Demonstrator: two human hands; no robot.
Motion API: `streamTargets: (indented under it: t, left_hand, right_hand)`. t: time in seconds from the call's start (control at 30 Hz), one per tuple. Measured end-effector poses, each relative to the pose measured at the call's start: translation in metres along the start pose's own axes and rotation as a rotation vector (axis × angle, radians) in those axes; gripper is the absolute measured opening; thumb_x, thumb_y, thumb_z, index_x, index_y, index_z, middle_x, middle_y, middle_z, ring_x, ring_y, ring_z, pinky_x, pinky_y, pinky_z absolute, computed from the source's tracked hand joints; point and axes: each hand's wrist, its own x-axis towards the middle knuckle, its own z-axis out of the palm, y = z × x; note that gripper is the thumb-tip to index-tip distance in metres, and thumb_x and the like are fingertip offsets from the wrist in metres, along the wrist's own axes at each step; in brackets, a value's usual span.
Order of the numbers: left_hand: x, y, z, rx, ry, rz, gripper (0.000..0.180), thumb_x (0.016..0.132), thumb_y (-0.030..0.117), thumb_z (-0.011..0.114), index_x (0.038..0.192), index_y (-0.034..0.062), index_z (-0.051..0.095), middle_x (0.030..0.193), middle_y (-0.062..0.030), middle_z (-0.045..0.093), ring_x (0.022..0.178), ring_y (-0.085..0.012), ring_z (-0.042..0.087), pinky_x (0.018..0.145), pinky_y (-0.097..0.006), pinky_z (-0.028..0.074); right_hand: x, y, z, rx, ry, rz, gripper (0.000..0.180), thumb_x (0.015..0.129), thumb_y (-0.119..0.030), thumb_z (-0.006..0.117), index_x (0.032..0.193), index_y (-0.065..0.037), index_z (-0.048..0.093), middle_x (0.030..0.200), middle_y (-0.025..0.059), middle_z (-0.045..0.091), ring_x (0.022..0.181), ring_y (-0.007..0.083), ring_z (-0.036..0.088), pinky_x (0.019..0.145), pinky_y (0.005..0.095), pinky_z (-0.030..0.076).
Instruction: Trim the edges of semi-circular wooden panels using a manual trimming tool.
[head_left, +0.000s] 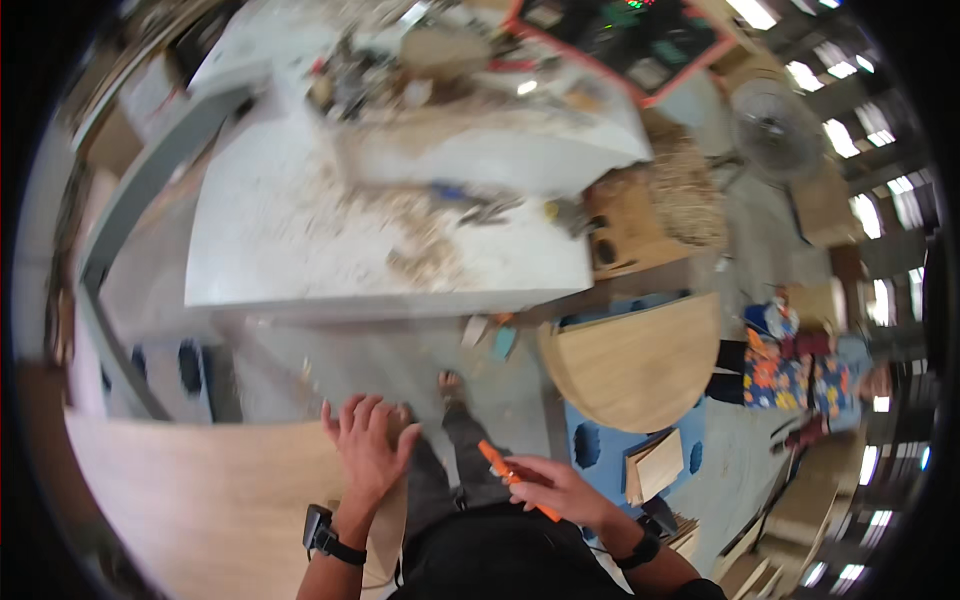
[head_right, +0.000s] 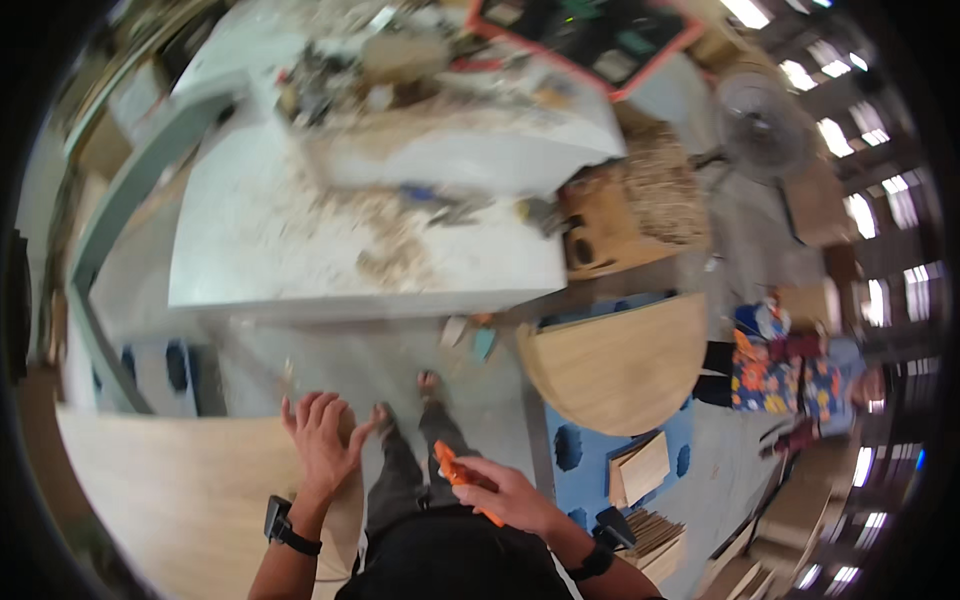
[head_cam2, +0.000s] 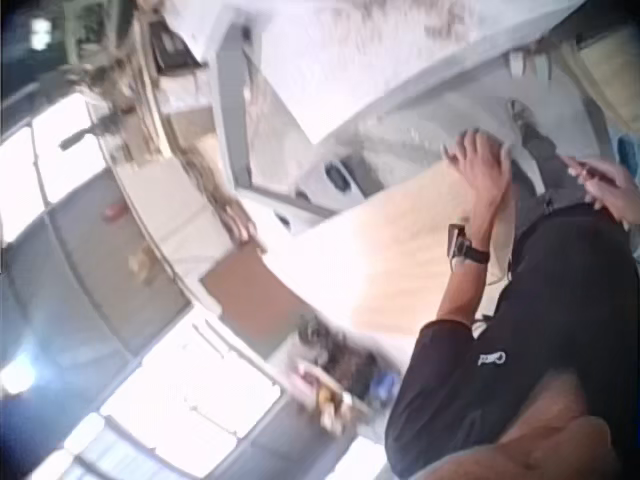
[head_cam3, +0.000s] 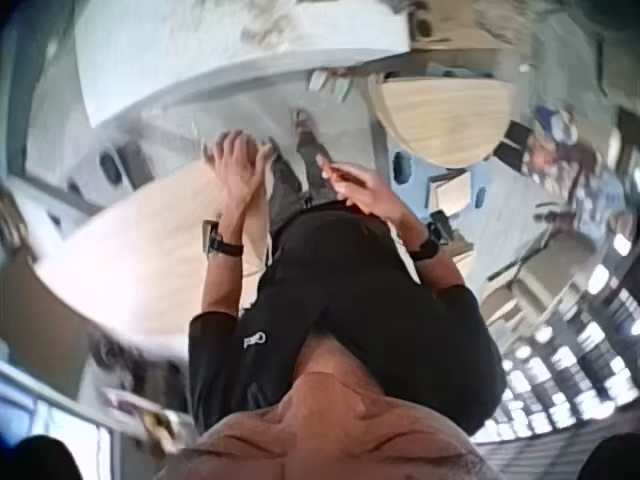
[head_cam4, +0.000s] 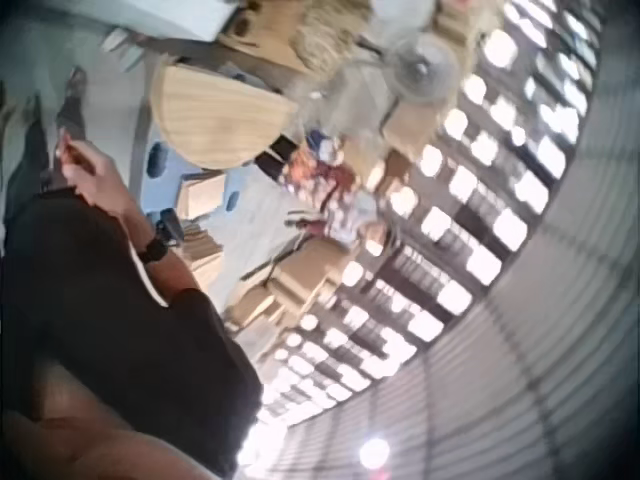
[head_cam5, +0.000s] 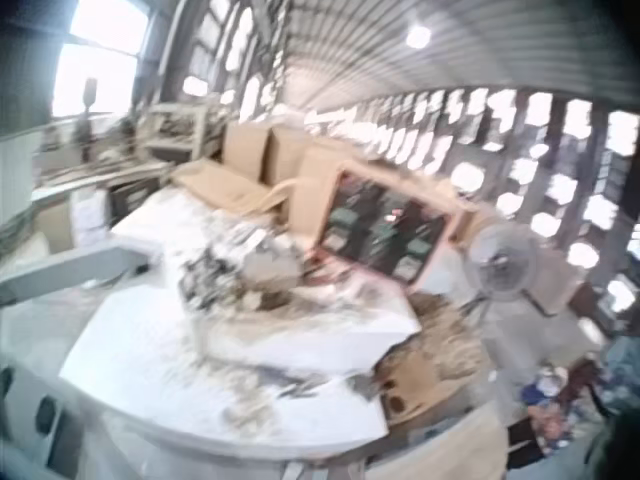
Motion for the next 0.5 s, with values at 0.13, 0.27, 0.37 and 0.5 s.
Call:
streamTargets:
  t: [0.13,0.27,0.37,0.5]
  left_hand:
    - [-0.057,-0.009,-0.002,0.164,-0.111,-0.076,0.076,0.077,0.063,0.066,0.130,0.0088,0.054,0.135,-0.0142,0.049,0.135,-0.0350,0.036,0.113,-0.057,0.012]
    - [-0.088,-0.004,0.006,0.137,-0.154,-0.101,0.076,0.078,0.063,0.066,0.129,0.0083,0.054,0.135,-0.0135,0.050,0.135,-0.0348,0.036,0.113,-0.058,0.013]
    - [-0.096,0.000,0.009,0.126,-0.176,-0.078,0.076,0.078,0.063,0.066,0.129,0.0086,0.054,0.136,-0.0129,0.050,0.134,-0.0348,0.037,0.113,-0.058,0.014]
    - [-0.103,0.008,0.011,0.100,-0.190,-0.080,0.072,0.077,0.064,0.066,0.126,0.0109,0.058,0.132,-0.0105,0.053,0.132,-0.0326,0.039,0.113,-0.057,0.014]
  right_hand:
    - [0.036,-0.004,-0.008,-0.167,-0.139,-0.056,0.052,0.092,-0.023,0.067,0.135,0.000,0.050,0.116,0.0111,0.065,0.100,0.0166,0.064,0.085,0.0299,0.051]
    - [0.065,-0.025,-0.002,-0.414,-0.287,-0.140,0.054,0.090,-0.026,0.069,0.133,0.000,0.051,0.117,0.0168,0.065,0.102,0.0256,0.066,0.087,0.0323,0.050]
    - [0.075,-0.020,0.001,-0.427,-0.289,-0.180,0.054,0.089,-0.029,0.068,0.132,0.000,0.052,0.117,0.0190,0.065,0.102,0.0308,0.065,0.087,0.0333,0.050]
    - [0.084,-0.019,0.005,-0.484,-0.353,-0.205,0.053,0.089,-0.030,0.068,0.130,0.000,0.053,0.111,0.0192,0.065,0.096,0.0335,0.066,0.083,0.0360,0.051]
